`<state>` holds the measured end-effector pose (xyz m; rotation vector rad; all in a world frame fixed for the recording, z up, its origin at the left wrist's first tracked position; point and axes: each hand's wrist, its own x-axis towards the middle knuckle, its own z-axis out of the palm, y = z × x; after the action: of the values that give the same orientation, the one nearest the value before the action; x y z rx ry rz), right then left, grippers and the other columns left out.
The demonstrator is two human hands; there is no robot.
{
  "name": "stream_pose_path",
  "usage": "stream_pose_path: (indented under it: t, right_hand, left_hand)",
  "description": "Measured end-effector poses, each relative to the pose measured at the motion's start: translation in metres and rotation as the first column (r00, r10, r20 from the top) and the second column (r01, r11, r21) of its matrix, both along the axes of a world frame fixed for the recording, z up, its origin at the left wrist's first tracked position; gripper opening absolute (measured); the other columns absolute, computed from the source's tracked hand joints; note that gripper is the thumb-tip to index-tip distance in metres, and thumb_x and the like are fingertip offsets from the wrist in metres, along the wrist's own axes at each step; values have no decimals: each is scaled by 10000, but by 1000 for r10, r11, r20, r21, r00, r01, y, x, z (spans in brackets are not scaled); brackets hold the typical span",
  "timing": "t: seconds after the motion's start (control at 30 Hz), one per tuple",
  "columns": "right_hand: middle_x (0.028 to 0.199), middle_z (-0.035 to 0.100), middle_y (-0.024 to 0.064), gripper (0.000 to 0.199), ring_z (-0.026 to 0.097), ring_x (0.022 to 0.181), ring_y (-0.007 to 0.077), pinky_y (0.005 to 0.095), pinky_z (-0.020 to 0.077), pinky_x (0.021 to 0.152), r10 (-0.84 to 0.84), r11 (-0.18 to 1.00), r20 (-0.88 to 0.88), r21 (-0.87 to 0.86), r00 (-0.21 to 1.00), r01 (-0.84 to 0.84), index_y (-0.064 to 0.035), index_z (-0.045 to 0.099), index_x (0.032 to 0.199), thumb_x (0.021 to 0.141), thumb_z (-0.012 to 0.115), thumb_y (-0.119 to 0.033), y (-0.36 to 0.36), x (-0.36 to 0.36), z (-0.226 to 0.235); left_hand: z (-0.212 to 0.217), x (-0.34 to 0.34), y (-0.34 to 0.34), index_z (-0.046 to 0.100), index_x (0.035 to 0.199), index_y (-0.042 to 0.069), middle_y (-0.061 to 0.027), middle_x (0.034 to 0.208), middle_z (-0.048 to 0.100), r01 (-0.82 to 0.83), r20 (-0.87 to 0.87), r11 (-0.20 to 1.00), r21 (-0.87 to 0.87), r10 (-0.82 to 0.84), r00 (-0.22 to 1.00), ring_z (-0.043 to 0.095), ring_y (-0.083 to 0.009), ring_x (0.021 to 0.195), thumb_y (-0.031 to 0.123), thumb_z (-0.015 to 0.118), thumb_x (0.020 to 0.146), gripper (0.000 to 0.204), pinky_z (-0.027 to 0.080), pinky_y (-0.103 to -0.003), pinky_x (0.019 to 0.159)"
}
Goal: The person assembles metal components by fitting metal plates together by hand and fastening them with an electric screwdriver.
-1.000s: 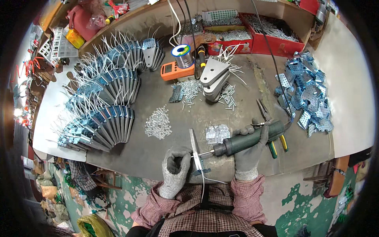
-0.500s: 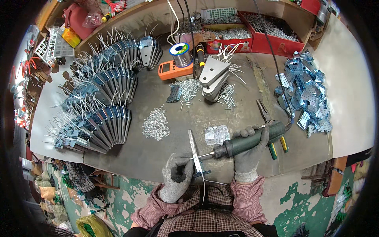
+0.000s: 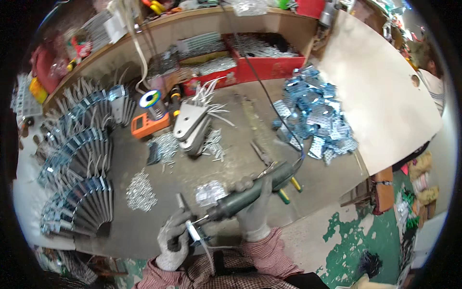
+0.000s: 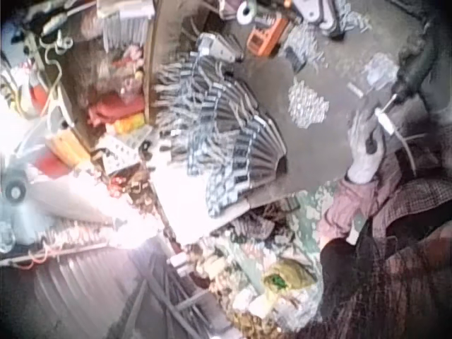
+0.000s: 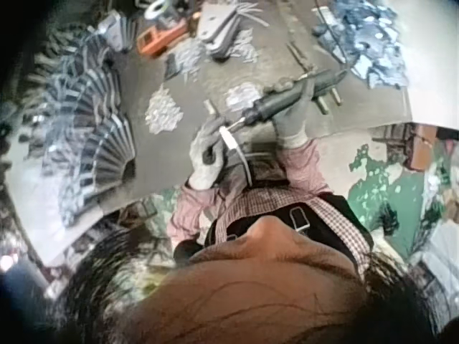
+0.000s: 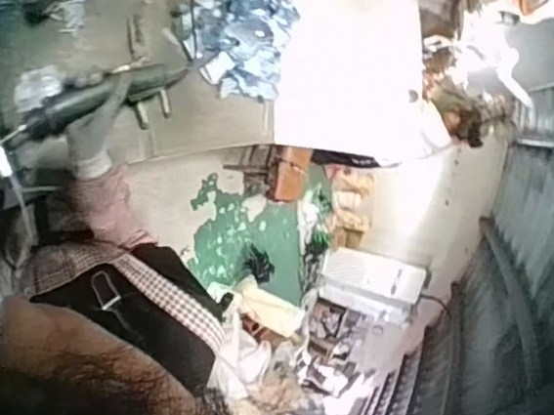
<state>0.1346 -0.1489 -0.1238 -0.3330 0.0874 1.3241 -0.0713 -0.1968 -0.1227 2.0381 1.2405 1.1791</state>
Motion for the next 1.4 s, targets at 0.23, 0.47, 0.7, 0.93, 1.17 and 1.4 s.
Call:
stream_pose_path:
  t: [0.23,0.47,0.7,0.93,1.17,1.4]
  right_hand:
    - [802,506,-32,362,532,760,129,369,483,821,-65,997,-5,30,998,65,-128,556,1001,946,627,-478,-3,6,-11]
    - [996,605,80,528,597,949,207,433,539,820,87,987,463,83,882,-141,-65,524,1253,879,694,-396,-24,108,21]
    - [1121,623,219,711,580,1086,367,409,460,977,-58,998,582,45,-811,-39,-75,528,1402,770,813,-235,3,234,29]
    - [1110,603,199,296,555,1041,411,469,455,921,153,983,450,22,-880,182,-58,681,1097,818,731,-144,18,247,46]
    - [1275,541,188,452,556,1137,394,458,476,959,-71,997,274,34,-959,-64,-139,615,1267,821,686,-105,99,186,59]
    - [1276,546,213,468,566,1137,406,453,500,958,-12,991,404,-115,-915,-64,-108,648,1200,785,536,79,131,224,27]
  left_hand:
    - [9,7,1,698,879,20,-141,1136,690,48,-114,998,-31,-51,992,636,-366,1123,-7,573,752,179,494,-465,949]
    - [34,-32,-4,640,1158,98,-78,1094,671,272,-467,941,199,-153,871,648,-253,1054,162,745,806,373,507,-441,929]
    - [66,-50,5,466,1341,59,-190,1214,541,344,-545,859,-380,-509,667,567,-390,1105,187,660,888,509,508,-464,897]
    - [91,-77,148,500,1123,24,-177,1030,602,-321,-79,946,49,324,943,635,-343,939,276,693,892,393,514,-408,839]
    - [57,-136,352,464,1242,8,-258,1176,565,-826,-432,547,137,784,447,666,-437,953,382,675,867,570,566,-511,797]
    - [47,-146,342,493,1290,15,-235,1040,631,-725,-557,632,274,719,416,671,-399,943,382,643,845,596,564,-471,792]
